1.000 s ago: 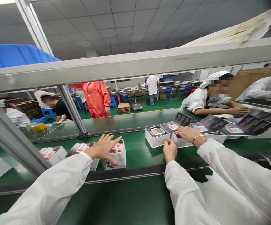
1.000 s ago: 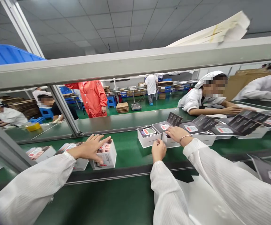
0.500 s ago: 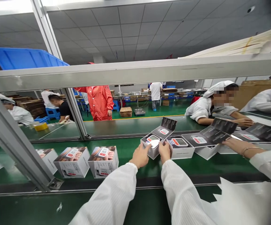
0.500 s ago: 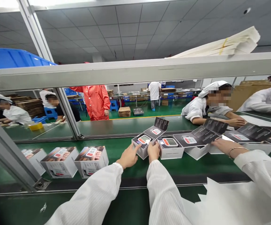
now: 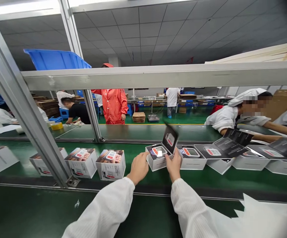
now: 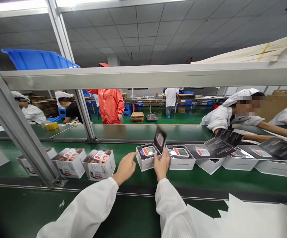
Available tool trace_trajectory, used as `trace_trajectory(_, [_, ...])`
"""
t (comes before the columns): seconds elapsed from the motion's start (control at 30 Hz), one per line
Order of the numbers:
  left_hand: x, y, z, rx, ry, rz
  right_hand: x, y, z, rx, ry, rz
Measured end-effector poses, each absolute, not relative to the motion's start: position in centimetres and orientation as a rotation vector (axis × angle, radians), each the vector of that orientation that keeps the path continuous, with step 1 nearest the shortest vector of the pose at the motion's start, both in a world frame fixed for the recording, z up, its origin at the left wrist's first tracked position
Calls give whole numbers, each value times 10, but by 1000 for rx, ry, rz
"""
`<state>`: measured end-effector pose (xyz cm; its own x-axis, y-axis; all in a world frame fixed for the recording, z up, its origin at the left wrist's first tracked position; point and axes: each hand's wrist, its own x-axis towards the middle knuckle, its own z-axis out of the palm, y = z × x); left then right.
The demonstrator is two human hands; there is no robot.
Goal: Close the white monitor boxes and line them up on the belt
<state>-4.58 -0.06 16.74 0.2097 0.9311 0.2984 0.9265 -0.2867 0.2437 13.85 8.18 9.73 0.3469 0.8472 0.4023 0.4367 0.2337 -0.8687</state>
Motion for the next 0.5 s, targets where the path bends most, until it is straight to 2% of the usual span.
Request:
trace_trajectory(0.17, [-34,-16,154,2391,1903,1060,125,55,96,-1306,-1587,503])
trace_trajectory(0.4, [-58,16,121,2300,1761,830,111,66,92,-1184,-1422,759])
trace_trajectory(0.5, [-80,4,132,2434,1705,815,100,72,96,-1151,-1285,882])
